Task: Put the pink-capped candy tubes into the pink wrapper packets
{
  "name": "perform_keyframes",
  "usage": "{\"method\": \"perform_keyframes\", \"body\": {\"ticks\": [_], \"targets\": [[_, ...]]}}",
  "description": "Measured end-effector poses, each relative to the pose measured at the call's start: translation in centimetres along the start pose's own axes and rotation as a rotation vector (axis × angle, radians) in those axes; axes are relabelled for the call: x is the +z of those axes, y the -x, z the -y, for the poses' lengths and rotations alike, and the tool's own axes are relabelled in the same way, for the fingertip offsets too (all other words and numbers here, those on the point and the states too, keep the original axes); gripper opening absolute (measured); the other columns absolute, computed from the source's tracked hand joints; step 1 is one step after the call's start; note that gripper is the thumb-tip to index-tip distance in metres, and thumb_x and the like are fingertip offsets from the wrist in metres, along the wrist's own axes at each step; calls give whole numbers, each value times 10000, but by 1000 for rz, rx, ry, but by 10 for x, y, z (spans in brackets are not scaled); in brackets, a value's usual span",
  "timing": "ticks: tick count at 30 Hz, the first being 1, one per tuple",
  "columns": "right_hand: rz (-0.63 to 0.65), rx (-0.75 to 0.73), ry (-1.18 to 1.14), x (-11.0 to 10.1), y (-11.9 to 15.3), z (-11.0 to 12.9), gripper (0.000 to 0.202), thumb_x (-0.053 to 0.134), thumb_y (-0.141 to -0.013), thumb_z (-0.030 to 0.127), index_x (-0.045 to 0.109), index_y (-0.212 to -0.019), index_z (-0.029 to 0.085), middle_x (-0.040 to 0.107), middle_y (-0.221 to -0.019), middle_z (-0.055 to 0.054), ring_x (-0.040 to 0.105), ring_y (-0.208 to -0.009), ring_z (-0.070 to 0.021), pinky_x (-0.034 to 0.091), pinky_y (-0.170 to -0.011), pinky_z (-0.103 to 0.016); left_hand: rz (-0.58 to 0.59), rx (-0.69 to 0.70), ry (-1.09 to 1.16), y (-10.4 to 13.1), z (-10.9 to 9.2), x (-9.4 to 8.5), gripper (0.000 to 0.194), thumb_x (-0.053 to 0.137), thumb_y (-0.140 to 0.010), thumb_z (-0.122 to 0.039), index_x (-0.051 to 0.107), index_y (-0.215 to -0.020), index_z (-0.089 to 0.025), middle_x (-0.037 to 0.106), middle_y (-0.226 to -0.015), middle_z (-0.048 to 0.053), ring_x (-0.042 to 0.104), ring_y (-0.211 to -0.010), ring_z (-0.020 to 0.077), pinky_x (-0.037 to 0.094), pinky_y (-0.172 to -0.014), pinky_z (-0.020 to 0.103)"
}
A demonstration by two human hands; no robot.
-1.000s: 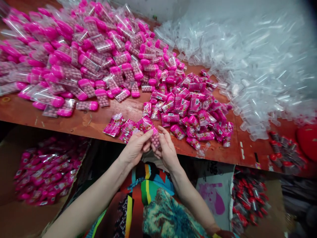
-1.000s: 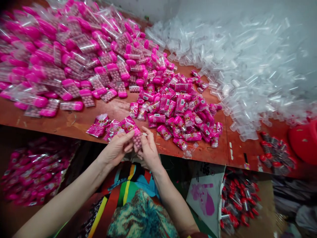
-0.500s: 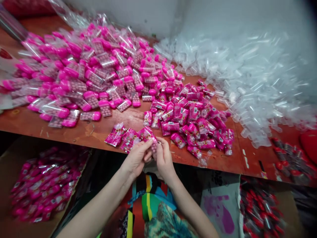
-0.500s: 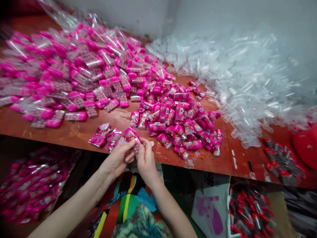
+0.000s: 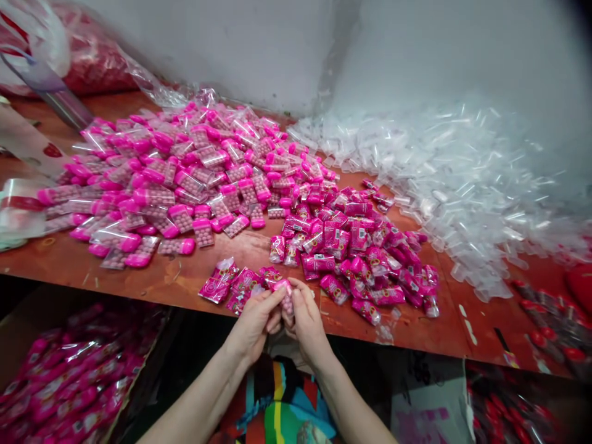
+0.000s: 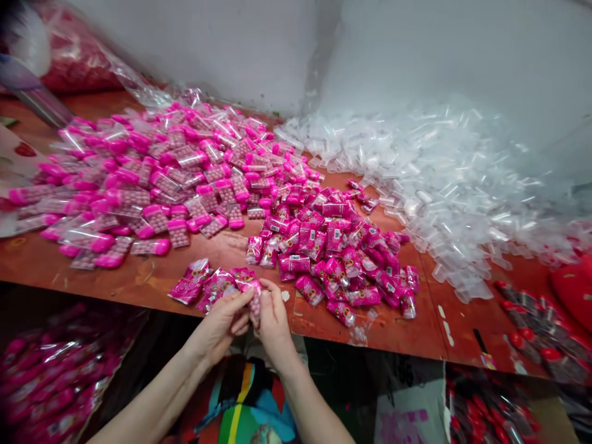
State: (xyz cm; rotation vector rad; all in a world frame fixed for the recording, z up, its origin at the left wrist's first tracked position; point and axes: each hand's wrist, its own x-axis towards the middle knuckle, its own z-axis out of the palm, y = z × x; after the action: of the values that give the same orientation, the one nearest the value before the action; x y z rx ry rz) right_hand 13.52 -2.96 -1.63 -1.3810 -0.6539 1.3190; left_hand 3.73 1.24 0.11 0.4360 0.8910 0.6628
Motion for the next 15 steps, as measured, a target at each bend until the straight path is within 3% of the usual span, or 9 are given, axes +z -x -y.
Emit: {"method": "perform_keyframes", "body": {"ticks": [4, 9, 11, 15], "targets": [[-14, -201, 237, -7, 3, 2, 363, 424, -964, 408, 502, -1261, 214, 639, -964, -66, 622, -786, -159, 508, -698, -285, 22, 40, 79, -2, -3, 0, 309, 698, -797, -390, 599, -700, -114, 445, -470, -61, 268, -369, 3, 220, -390, 150], [1, -351, 601, -13, 10, 3, 466, 497, -925, 370, 461, -1353, 188, 679, -883, -96, 651, -735, -226, 505, -717, -363, 21, 26, 168, -4, -2, 3, 284, 713, -788, -368, 609, -717, -113, 398, -444, -81, 228, -351, -3, 192, -367, 144], [-20, -326, 519, -10, 11, 4, 451, 473, -936, 370, 451, -1354, 201, 672, -921, -93, 647, -758, -213, 509, -723, -351, 21, 22, 150, -2, -2, 5, 297, 715, -785, -377, 597, -708, -115, 427, -469, -75, 207, -343, -12, 165, -357, 145], [-15, -124, 77, -6, 8, 7, 392, 427, -956, 414, 455, -1306, 238, 606, -901, -36, 591, -727, -132, 501, -644, -253, 60, 17, 32, 2, -4, 6, 332, 713, -786, -385, 555, -658, -123, 376, -428, -87, 196, -335, -10, 151, -368, 149]]}}
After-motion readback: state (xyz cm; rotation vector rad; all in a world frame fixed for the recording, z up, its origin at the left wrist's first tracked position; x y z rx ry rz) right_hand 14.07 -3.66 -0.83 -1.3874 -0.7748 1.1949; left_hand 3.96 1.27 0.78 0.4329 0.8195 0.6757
